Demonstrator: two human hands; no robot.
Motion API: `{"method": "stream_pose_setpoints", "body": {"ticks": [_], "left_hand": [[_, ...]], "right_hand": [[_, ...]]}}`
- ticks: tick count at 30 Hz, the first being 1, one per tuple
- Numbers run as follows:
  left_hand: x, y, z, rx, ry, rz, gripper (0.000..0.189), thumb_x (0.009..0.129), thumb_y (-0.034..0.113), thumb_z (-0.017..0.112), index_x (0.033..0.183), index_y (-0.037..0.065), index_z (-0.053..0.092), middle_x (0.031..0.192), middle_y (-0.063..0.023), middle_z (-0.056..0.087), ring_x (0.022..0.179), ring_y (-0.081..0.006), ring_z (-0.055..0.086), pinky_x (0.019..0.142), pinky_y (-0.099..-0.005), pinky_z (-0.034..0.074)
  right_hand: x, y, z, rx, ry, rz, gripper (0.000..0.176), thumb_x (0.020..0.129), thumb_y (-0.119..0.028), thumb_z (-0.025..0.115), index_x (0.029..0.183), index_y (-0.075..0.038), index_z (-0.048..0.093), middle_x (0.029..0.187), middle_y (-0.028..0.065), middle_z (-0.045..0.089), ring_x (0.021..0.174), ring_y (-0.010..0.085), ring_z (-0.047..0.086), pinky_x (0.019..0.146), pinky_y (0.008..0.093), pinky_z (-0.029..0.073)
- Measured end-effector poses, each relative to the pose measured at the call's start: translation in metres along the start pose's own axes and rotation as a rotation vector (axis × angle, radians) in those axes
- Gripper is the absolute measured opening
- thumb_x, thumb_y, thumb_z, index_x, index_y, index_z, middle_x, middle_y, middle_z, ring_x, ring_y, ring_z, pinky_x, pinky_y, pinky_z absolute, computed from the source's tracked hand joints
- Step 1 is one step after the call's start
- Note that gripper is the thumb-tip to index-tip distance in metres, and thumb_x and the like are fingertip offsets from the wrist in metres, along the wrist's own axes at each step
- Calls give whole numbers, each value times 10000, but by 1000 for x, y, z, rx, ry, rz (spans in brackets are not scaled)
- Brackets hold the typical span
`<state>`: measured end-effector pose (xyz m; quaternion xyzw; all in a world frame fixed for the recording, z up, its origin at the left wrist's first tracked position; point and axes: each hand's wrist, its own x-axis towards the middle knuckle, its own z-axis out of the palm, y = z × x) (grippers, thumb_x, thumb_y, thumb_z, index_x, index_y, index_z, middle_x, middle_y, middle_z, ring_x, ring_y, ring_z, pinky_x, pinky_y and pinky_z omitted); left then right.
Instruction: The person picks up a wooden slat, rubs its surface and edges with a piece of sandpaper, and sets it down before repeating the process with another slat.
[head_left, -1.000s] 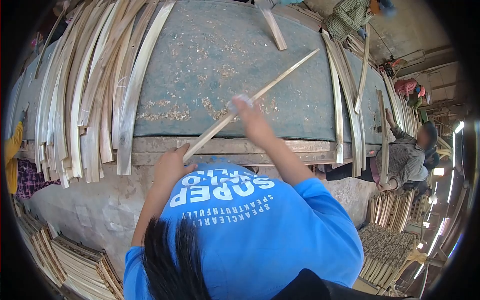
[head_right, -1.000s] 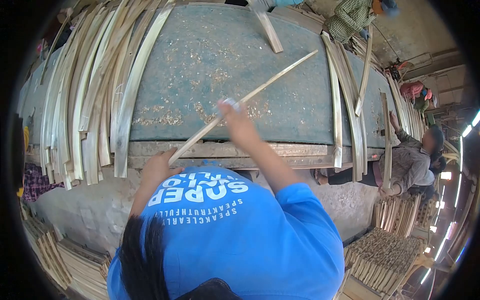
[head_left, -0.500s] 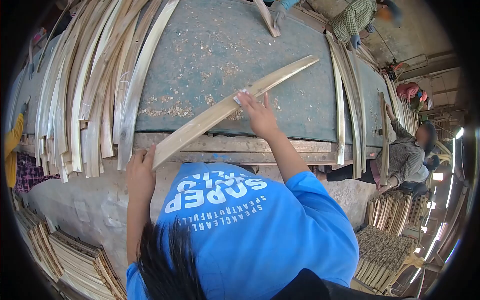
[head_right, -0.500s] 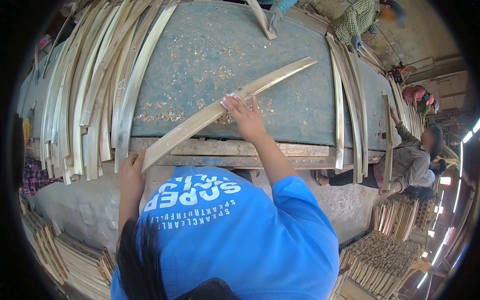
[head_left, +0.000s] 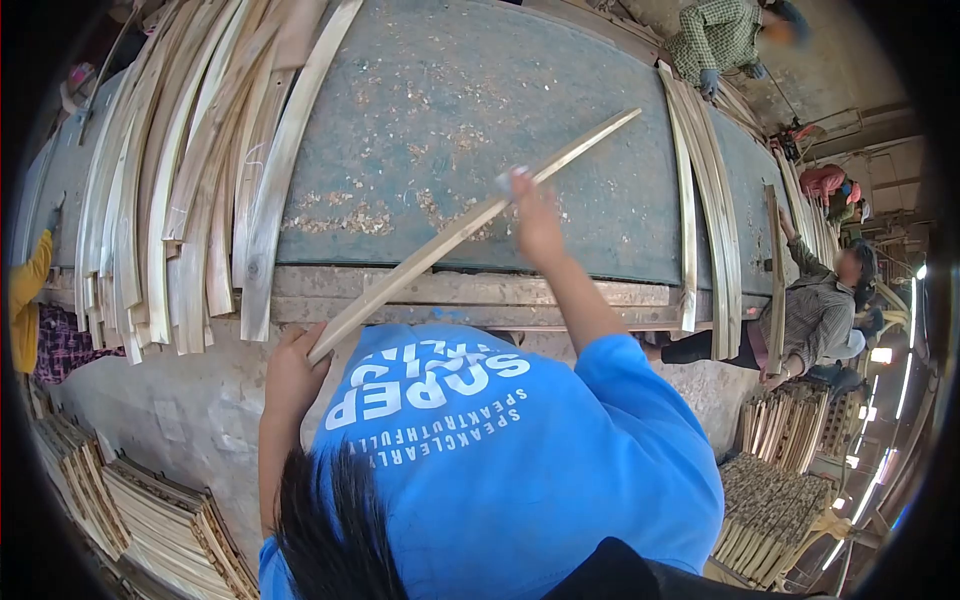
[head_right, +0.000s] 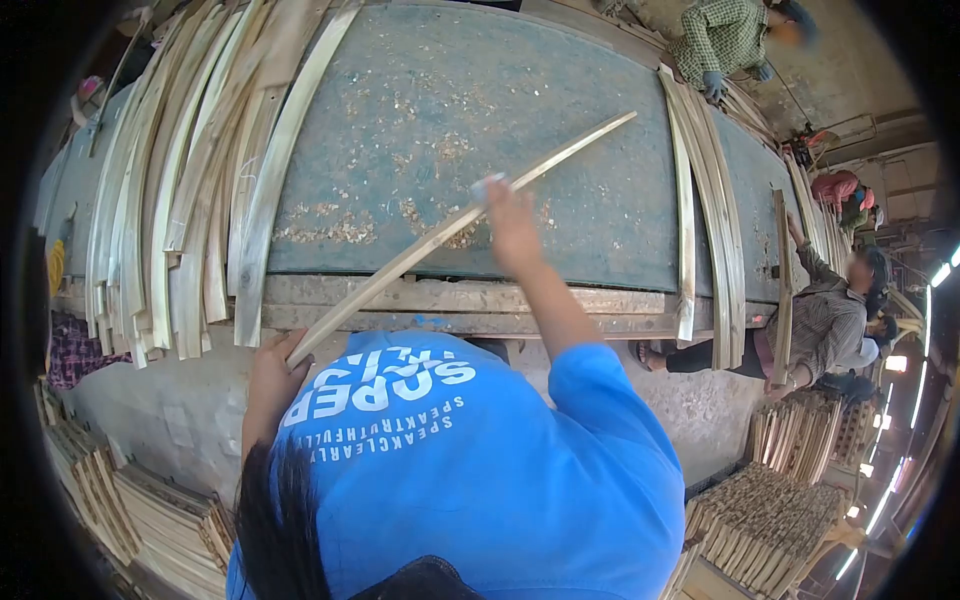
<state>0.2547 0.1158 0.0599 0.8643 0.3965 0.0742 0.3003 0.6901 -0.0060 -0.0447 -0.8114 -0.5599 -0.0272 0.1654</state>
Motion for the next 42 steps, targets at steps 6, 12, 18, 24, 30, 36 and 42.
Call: {"method": "stream_pose_setpoints", "body": {"ticks": [6,12,18,24,30,36,42], "left_hand": [[-1,7,-7,-25,-152,-99,414,822,91,713,1235,64,711,969,-206,687,892,-395,675,819,-448,535],[-2,-4,3,-38,-64,-124,478,791,55,717,1267,66,688,1052,-197,667,977,-401,651,863,-459,521],[-1,12,1,315,115,-4,677,694,-45,697,1346,100,590,1147,-124,602,1119,-359,578,917,-459,476],[-2,13,4,360,-58,-82,665,676,-21,724,1303,108,544,1101,-122,627,1069,-353,613,871,-474,493],[1,14,3,409,-53,-71,677,665,3,748,1300,112,540,1071,-120,639,1032,-354,630,840,-479,509],[2,25,-5,297,-27,-74,645,660,176,876,1225,70,585,1072,-131,651,1016,-363,654,859,-464,523],[-4,22,7,300,-55,-108,645,653,437,884,1116,56,646,1030,-146,675,947,-380,680,807,-489,538]], "right_hand": [[13,40,-17,-52,-74,143,843,854,144,366,1631,-104,154,1654,106,327,1515,278,333,1234,610,145],[21,14,-41,-90,-244,-350,742,924,46,397,1620,-98,183,1603,156,387,1433,321,441,1250,552,186],[-7,-3,-23,-100,-198,-202,686,936,25,381,1598,-79,235,1546,185,463,1397,332,491,1257,521,198],[-12,19,-15,-30,-82,27,684,914,65,411,1577,-33,271,1553,216,441,1429,348,444,1249,532,200],[-10,13,-18,-8,-284,81,697,916,85,401,1586,17,219,1576,221,404,1435,355,432,1246,545,192],[14,-17,-21,137,-283,-249,700,942,76,388,1607,-66,219,1545,209,455,1381,404,482,1250,516,211],[12,15,-4,203,-338,37,654,974,37,334,1606,-43,189,1644,181,300,1482,371,356,1276,478,149]]}}
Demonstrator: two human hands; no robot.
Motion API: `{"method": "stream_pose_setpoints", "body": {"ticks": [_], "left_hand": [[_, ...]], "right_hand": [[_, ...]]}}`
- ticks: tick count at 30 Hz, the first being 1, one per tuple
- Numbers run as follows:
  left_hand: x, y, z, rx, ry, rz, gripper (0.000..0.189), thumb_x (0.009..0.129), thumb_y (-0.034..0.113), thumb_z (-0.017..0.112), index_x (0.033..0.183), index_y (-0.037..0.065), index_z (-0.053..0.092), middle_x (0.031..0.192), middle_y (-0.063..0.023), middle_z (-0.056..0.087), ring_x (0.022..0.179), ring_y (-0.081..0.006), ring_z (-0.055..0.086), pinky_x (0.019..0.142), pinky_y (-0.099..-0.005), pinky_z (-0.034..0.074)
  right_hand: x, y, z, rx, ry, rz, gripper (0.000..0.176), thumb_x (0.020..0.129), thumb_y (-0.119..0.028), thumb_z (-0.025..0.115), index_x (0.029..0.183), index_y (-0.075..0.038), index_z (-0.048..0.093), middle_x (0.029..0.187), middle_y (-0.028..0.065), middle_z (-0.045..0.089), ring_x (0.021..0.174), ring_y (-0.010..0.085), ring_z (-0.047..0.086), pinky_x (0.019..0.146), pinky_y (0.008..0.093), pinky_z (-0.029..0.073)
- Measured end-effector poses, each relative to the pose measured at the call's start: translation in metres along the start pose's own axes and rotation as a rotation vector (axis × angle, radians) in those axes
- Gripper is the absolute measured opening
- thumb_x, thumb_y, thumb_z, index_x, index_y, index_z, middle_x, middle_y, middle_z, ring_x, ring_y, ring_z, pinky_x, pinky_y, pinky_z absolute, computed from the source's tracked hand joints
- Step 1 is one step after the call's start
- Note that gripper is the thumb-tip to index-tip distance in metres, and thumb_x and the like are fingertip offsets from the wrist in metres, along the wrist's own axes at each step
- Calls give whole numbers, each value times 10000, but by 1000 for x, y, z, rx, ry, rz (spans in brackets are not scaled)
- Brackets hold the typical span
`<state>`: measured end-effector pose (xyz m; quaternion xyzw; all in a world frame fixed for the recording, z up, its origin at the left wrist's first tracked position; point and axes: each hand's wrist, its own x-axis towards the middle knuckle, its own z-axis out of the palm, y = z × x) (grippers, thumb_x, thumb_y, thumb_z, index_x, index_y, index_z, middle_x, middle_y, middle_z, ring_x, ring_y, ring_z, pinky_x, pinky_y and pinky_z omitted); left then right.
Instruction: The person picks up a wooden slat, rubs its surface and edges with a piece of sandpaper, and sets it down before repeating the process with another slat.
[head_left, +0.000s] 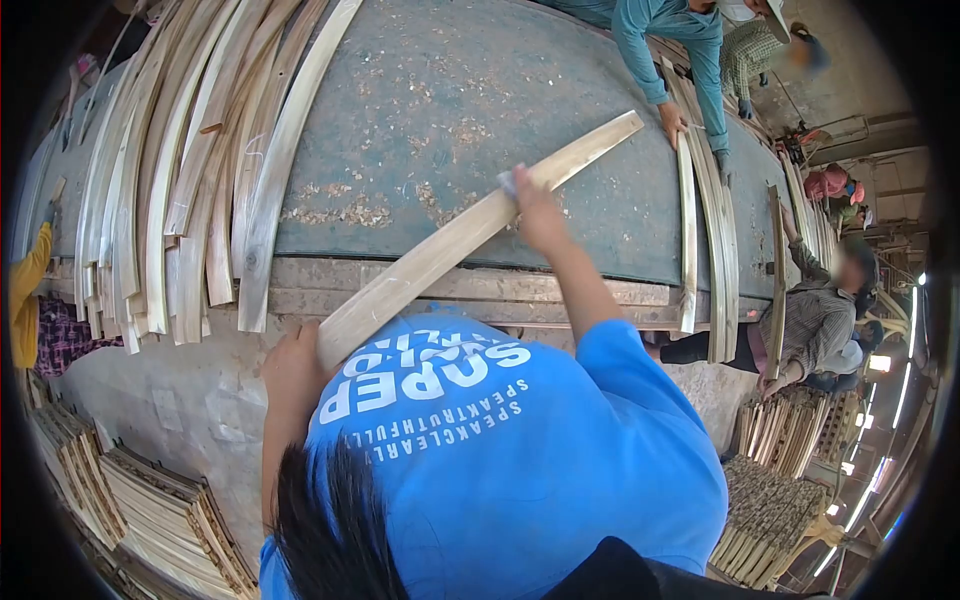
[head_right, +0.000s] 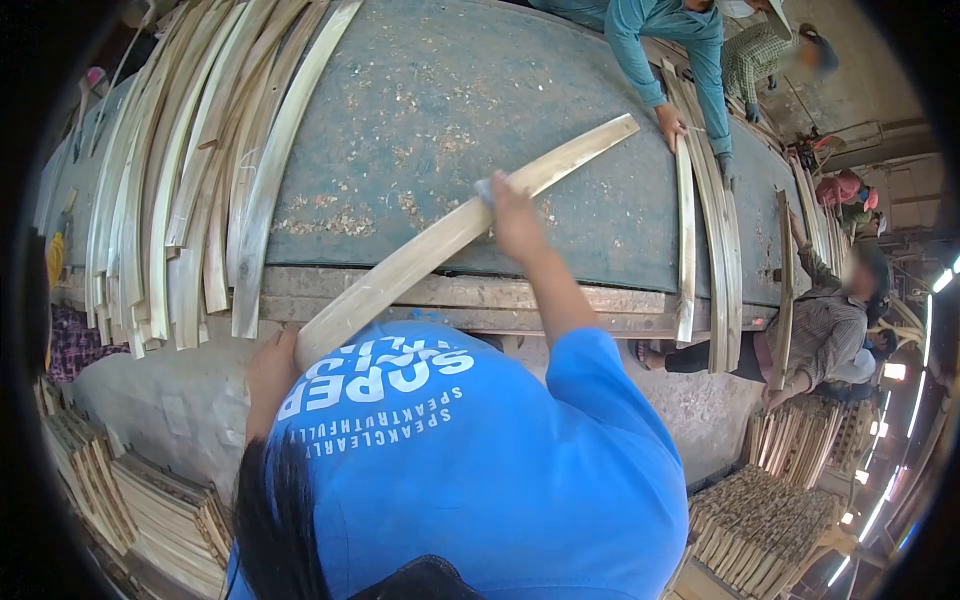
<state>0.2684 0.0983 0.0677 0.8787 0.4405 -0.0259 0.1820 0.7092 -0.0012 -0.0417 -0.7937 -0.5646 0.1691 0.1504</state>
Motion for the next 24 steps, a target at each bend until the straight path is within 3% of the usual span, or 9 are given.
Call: {"method": "stream_pose_setpoints", "body": {"ticks": [5,8,10,12,14,16,20,22,24], "left_hand": [[-6,-8,3,-22,29,-11,643,657,464,869,1103,52,657,982,-159,684,921,-387,680,791,-490,542],[-9,-7,7,-35,31,-29,640,646,453,871,1096,51,659,989,-162,689,936,-389,678,798,-486,542],[-11,-10,5,-42,36,-19,651,644,459,873,1104,50,662,999,-163,690,941,-389,678,801,-485,543],[-10,-11,4,-50,44,-16,662,642,465,875,1113,49,664,1009,-165,691,946,-388,678,804,-483,543],[-15,-11,6,-54,44,-16,694,646,484,875,1142,47,664,1020,-169,692,952,-390,678,806,-482,543],[-19,-13,11,-44,38,-15,700,650,489,874,1150,47,663,1024,-170,692,955,-389,678,807,-482,543],[-21,-19,8,-37,38,-9,694,669,493,866,1159,46,662,1022,-170,691,963,-385,677,807,-482,543],[-22,-19,8,-34,29,-3,691,675,495,862,1163,48,662,1020,-170,691,963,-384,677,807,-483,543],[-26,-21,12,-35,19,0,689,681,496,859,1166,49,662,1018,-169,690,964,-384,677,807,-484,542]], "right_hand": [[-20,-21,23,-127,85,-284,712,932,40,446,1599,-42,211,1591,205,387,1435,404,419,1243,520,225],[-9,-17,-9,-181,114,47,666,947,34,409,1584,9,217,1578,222,400,1436,399,420,1231,526,254],[-20,-43,8,-156,103,15,642,954,33,383,1576,25,224,1557,249,415,1439,386,419,1227,532,262],[-34,-72,15,-136,22,-261,645,955,24,388,1576,32,214,1531,272,435,1395,402,464,1226,538,261],[-23,-60,-7,-116,-115,-77,665,942,29,408,1576,38,206,1548,269,413,1390,394,470,1230,539,253],[-17,-38,-5,-37,73,169,658,951,17,404,1578,37,203,1539,266,428,1387,427,461,1230,533,258],[-36,-90,38,-169,126,-273,685,939,9,453,1571,67,196,1490,272,487,1350,428,505,1209,565,274],[-23,-71,24,-175,-4,-44,693,928,19,466,1561,95,195,1496,281,477,1358,388,514,1202,570,285],[-15,-54,10,-131,175,170,696,928,15,479,1557,107,194,1491,289,476,1367,384,508,1203,551,296]]}}
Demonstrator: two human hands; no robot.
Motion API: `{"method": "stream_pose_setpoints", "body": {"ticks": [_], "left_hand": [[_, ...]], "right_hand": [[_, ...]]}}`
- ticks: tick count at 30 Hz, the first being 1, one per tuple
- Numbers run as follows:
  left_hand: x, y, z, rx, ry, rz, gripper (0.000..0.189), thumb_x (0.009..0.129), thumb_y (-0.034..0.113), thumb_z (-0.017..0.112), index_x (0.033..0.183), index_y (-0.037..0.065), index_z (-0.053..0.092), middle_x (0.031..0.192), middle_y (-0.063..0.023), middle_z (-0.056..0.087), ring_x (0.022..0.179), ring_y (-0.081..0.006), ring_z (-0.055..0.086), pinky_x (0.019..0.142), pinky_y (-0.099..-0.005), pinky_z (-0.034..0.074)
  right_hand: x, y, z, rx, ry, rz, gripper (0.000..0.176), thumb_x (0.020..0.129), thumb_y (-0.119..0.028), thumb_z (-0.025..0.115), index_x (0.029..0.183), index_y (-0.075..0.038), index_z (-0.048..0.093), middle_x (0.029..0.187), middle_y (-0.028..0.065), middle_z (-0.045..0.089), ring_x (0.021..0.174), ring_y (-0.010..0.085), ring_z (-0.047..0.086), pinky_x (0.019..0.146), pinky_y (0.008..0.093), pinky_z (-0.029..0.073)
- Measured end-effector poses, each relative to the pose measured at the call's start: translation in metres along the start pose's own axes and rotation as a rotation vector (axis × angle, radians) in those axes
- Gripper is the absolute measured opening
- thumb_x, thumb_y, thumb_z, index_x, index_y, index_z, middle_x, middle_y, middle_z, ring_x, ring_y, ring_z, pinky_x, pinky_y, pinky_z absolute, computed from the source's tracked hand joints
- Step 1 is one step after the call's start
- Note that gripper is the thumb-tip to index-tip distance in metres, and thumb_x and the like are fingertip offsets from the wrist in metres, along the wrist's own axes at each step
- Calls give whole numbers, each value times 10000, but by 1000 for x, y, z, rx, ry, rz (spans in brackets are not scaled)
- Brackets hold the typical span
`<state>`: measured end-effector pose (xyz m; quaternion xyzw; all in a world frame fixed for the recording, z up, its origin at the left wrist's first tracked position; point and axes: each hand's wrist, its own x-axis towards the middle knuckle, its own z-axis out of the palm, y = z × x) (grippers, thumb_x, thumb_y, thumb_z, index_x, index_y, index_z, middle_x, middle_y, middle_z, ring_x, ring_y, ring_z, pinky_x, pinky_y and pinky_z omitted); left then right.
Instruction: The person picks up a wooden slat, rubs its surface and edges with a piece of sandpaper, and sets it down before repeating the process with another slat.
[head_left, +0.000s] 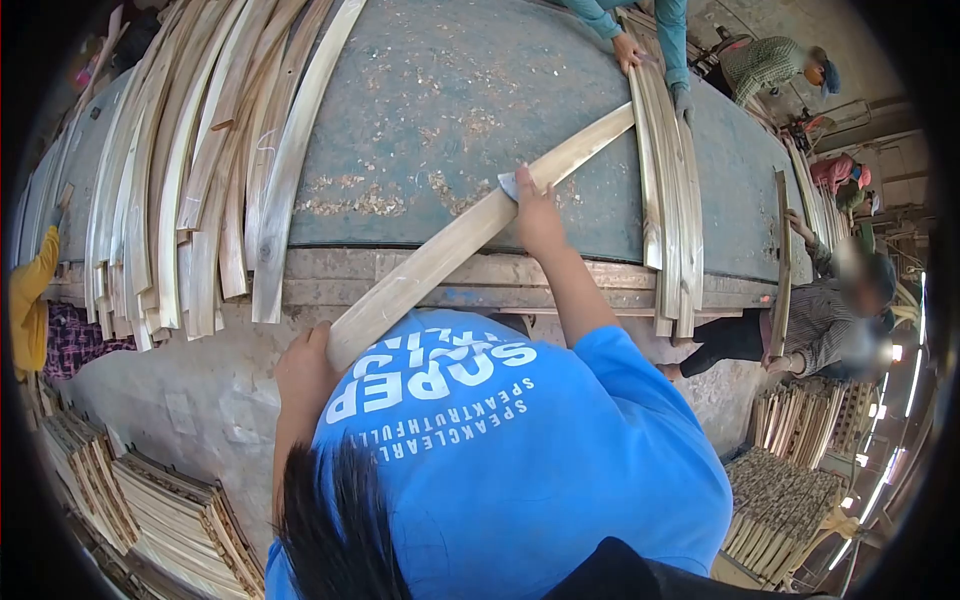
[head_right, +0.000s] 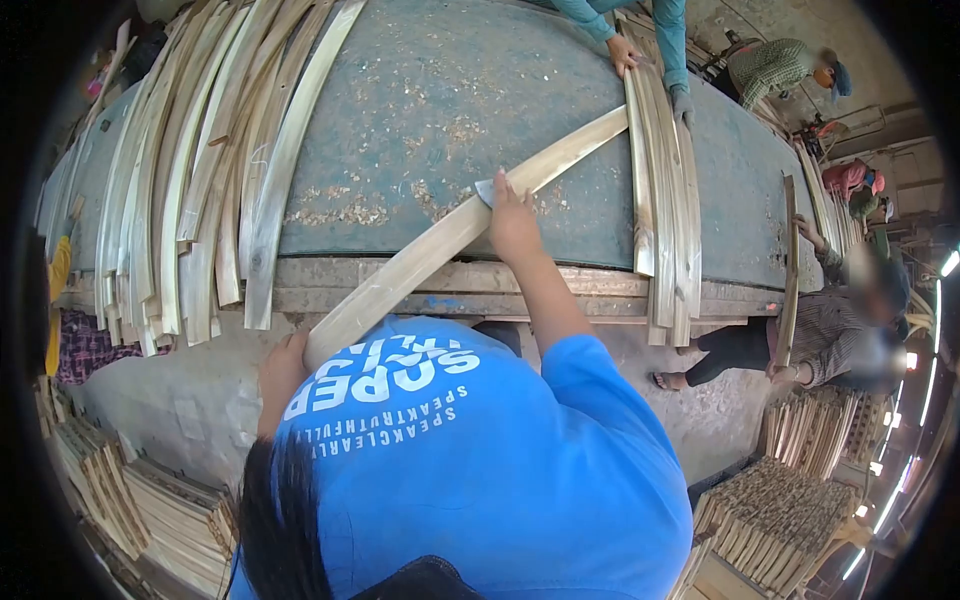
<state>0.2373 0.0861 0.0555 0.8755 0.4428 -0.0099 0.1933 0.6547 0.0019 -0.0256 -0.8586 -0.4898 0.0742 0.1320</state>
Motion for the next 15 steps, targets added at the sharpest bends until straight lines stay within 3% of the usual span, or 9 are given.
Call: {"method": "stream_pose_setpoints", "body": {"ticks": [2,4,6,8,9,12,13,14,15], "left_hand": [[0,-4,6,-6,16,-2,690,683,496,859,1175,54,663,1019,-167,689,966,-383,676,812,-483,541],[-1,2,0,-12,21,-5,684,683,484,861,1177,55,663,1022,-165,688,968,-381,676,817,-482,540],[-5,6,-4,-13,29,-19,678,684,473,864,1180,57,663,1025,-163,688,970,-380,676,823,-481,539],[-10,9,-4,-13,43,-6,672,682,460,868,1181,59,664,1033,-159,690,979,-377,676,829,-480,539],[-13,9,-2,-12,39,-6,672,682,460,868,1181,59,664,1033,-159,690,979,-377,676,829,-480,539],[-18,13,7,-23,77,-22,656,660,397,874,1183,61,664,1048,-152,691,984,-374,678,832,-475,541],[-21,12,7,-25,73,-13,653,646,363,870,1187,61,664,1056,-153,690,986,-372,679,832,-471,543],[-24,12,8,-26,71,-6,652,633,329,867,1192,62,664,1064,-154,689,988,-370,679,833,-467,544],[-26,15,9,-24,80,-9,652,633,329,867,1192,62,664,1064,-154,689,988,-370,679,833,-467,544]], "right_hand": [[-12,-36,6,-121,-79,27,716,921,11,490,1566,92,190,1489,301,473,1374,374,506,1213,542,282],[-42,-56,31,-141,40,-442,721,917,16,490,1565,96,185,1488,299,474,1366,384,510,1217,541,275],[-45,-59,24,5,-36,-433,675,945,14,443,1568,81,189,1500,288,464,1350,411,514,1212,550,283],[-18,-5,34,-7,-8,-152,626,986,-5,384,1577,54,186,1526,272,439,1336,436,515,1210,554,283],[1,13,18,304,-91,61,611,1006,-21,352,1588,30,174,1552,264,408,1328,449,515,1218,543,271],[-7,-1,28,-89,-15,-209,616,1008,-23,358,1589,33,163,1556,268,399,1358,444,487,1221,524,277],[-31,-47,-14,277,-273,-149,598,1015,-35,351,1585,34,182,1563,266,392,1403,432,442,1217,506,296],[-46,-51,-11,276,-268,-157,598,1015,-35,351,1585,34,182,1563,266,392,1403,432,442,1217,506,296],[-56,-52,-4,173,-251,-353,594,1017,-37,350,1585,30,192,1560,266,396,1419,426,424,1223,500,287]]}}
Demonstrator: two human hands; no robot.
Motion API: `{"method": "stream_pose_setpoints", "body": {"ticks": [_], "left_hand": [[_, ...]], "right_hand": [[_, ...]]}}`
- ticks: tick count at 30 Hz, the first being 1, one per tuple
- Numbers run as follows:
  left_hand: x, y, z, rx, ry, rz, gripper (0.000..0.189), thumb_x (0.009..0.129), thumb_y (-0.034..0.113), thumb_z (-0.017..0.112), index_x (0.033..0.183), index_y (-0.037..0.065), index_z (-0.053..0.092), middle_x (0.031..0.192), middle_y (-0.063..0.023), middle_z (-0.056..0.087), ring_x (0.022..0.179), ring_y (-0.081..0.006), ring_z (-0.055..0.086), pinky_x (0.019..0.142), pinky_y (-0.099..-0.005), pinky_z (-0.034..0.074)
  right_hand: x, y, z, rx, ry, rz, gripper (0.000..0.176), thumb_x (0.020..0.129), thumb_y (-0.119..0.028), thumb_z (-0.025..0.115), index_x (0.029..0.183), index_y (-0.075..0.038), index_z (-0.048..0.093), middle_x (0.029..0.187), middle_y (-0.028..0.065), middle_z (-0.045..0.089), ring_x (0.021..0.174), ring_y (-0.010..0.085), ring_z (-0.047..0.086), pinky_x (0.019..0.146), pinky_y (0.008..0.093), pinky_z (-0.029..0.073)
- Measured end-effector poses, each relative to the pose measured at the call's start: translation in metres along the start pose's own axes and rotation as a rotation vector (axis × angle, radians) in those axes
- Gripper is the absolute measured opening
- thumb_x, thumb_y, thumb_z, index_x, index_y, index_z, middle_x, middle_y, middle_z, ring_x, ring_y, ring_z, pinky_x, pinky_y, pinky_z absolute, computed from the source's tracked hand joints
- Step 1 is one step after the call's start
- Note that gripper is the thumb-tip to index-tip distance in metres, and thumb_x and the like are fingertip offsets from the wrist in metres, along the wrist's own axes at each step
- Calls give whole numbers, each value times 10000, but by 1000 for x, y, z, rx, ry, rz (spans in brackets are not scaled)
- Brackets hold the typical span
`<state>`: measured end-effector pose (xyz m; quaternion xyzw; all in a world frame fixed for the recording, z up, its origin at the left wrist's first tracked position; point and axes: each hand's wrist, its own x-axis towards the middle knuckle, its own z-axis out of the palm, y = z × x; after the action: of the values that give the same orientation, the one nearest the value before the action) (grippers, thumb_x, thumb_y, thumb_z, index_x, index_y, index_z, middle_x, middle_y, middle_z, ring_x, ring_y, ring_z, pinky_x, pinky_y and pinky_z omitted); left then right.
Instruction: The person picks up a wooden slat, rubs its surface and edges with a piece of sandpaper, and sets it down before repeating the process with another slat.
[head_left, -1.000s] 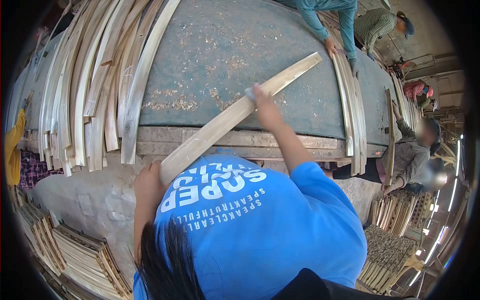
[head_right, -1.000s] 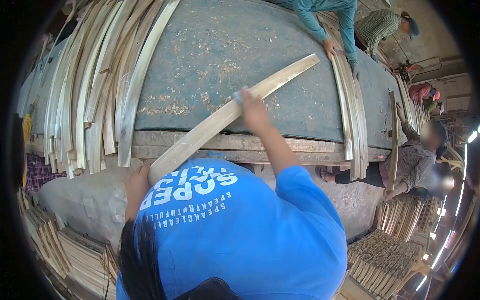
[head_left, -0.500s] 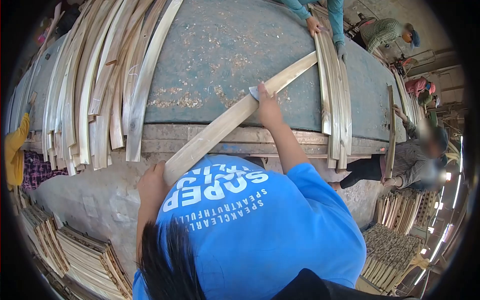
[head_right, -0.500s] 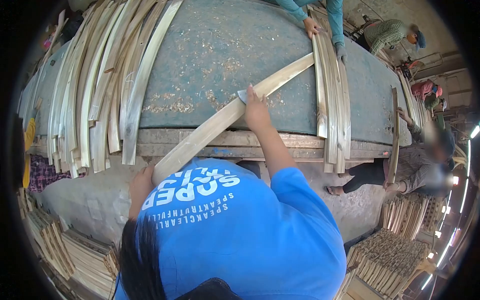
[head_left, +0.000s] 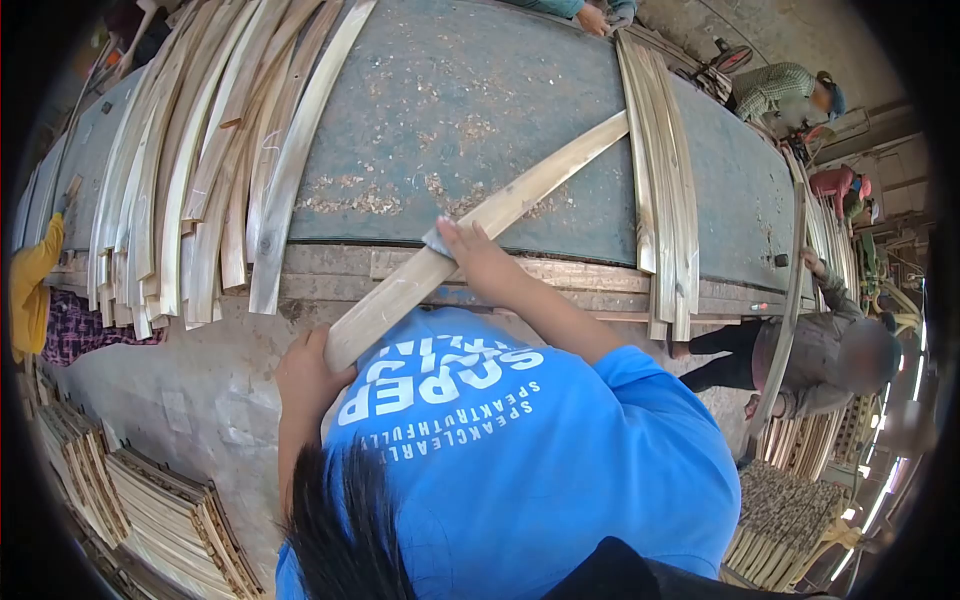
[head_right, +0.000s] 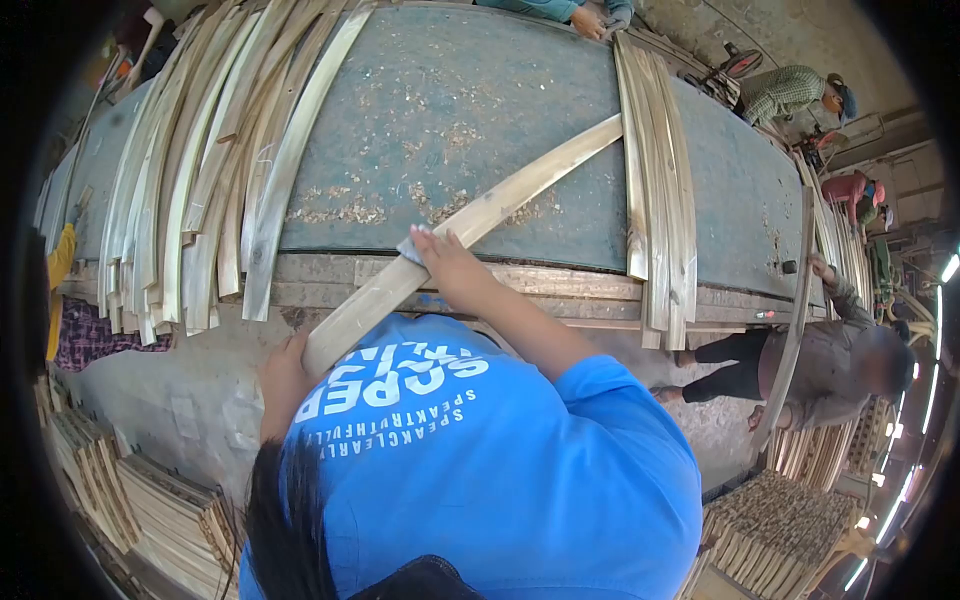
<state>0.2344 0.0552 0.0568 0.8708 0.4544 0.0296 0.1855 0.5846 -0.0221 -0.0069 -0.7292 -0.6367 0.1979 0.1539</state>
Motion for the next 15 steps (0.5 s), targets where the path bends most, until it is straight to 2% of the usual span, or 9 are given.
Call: {"method": "stream_pose_setpoints", "body": {"ticks": [1,2,3,5,6,8,9,11,15], "left_hand": [[-3,3,1,-11,-14,-13,657,624,307,860,1200,61,662,1065,-156,687,988,-368,678,834,-462,546],[-7,5,2,-21,-32,-26,662,615,286,853,1207,60,661,1066,-157,685,989,-367,678,836,-457,548],[-11,8,1,-13,-36,-26,662,615,286,853,1207,60,661,1066,-157,685,989,-367,678,836,-457,548],[-14,12,-2,-12,-59,-33,675,621,302,855,1218,55,657,1062,-162,684,984,-365,678,838,-455,550],[-16,14,-2,-3,-60,-29,675,621,302,855,1218,55,657,1062,-162,684,984,-365,678,838,-455,550],[-20,17,0,-9,-51,-27,687,621,309,857,1224,50,655,1051,-166,682,969,-367,679,835,-453,551],[-22,19,0,-2,-50,-18,687,621,309,857,1224,50,655,1051,-166,682,969,-367,679,835,-453,551],[-23,21,-4,-24,-77,-33,676,621,308,858,1210,42,659,1045,-173,689,964,-372,681,831,-454,550],[-30,9,-12,-22,-68,-50,651,604,289,857,1181,49,671,1039,-175,696,962,-370,683,828,-453,548]], "right_hand": [[-3,-20,-14,-122,-20,-176,589,1018,-40,349,1585,27,202,1557,267,401,1436,421,405,1229,493,278],[-8,-28,-44,70,-193,156,585,1007,-20,339,1579,36,226,1541,272,420,1426,425,416,1242,486,249],[-10,-5,-50,78,-193,156,585,1007,-20,339,1579,36,226,1541,272,420,1426,425,416,1242,486,249],[-3,54,-48,19,24,262,588,997,2,324,1579,25,245,1528,276,435,1421,396,434,1245,494,238],[0,66,-43,26,30,264,588,997,2,324,1579,25,245,1528,276,435,1421,396,434,1245,494,238],[2,83,-39,385,186,457,512,1051,-98,333,1544,33,297,1553,273,400,1401,436,437,1225,500,275],[-4,74,-32,391,196,460,512,1051,-98,333,1544,33,297,1553,273,400,1401,436,437,1225,500,275],[-25,36,-9,-157,144,-65,625,948,28,430,1558,10,295,1516,237,472,1370,402,489,1231,515,264],[-52,20,-31,-97,8,-198,712,892,60,442,1581,-20,279,1536,231,454,1387,332,491,1244,519,226]]}}
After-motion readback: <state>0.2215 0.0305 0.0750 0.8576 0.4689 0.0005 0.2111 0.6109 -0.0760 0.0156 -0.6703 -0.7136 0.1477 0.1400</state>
